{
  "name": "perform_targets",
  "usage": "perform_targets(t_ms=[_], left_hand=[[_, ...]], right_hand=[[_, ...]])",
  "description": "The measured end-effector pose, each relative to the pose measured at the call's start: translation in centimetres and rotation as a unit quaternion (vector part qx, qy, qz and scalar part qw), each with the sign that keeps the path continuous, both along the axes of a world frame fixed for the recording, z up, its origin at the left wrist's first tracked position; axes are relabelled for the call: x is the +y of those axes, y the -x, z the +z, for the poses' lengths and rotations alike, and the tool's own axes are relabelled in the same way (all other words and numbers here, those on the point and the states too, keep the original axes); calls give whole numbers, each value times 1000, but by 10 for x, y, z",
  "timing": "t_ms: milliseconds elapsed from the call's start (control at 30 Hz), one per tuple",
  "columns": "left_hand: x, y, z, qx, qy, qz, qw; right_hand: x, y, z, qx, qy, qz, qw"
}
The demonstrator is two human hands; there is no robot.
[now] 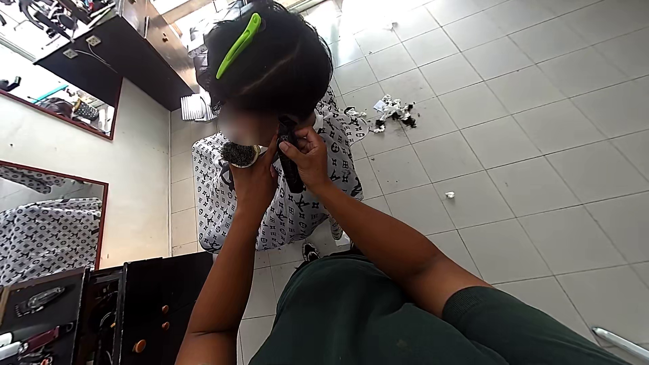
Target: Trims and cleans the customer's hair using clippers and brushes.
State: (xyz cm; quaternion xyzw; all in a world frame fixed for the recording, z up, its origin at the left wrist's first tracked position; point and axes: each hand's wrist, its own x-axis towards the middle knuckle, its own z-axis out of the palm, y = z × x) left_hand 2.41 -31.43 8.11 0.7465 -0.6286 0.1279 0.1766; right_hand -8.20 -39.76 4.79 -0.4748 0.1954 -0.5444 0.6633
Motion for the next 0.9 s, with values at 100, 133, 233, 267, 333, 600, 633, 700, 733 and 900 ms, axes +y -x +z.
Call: perform_targets(t_ms=[100, 133, 233, 267, 333, 600, 633, 700, 733, 900], left_hand=[[0, -1, -1, -2, -1, 1, 1000], [0, -1, -1, 1, 2, 1, 1000], [0, -1, -2, 1, 4, 0, 1000], [0, -1, -2, -1, 2, 1, 1000], [0, -1, -2, -2, 1, 3, 1000], [-1, -1, -1, -7, -12, 12, 1000], [-1, 0, -1, -7, -14, 14, 1000], [-1, 0, -1, -4, -18, 13, 1000], [-1, 0, -1, -6, -18, 10, 1000], [-3, 0, 0, -9, -39, 14, 999]], right_hand=[[1, 0, 0, -7, -8, -6, 1000], [1, 0, 0, -10, -10, -7, 1000], [1, 0, 1, -13, -14, -4, 1000], [1, 0, 2, -11, -14, -4, 1000], [0, 0, 3, -6, -11, -2, 1000], [-2, 1, 3, 12, -2, 7, 1000], [-2, 2, 3, 17, 1, 13, 1000], [-2, 5, 2, 26, 11, 23, 999], [-2, 6, 1, 22, 11, 24, 999], [5, 4, -5, -37, -38, -42, 998]])
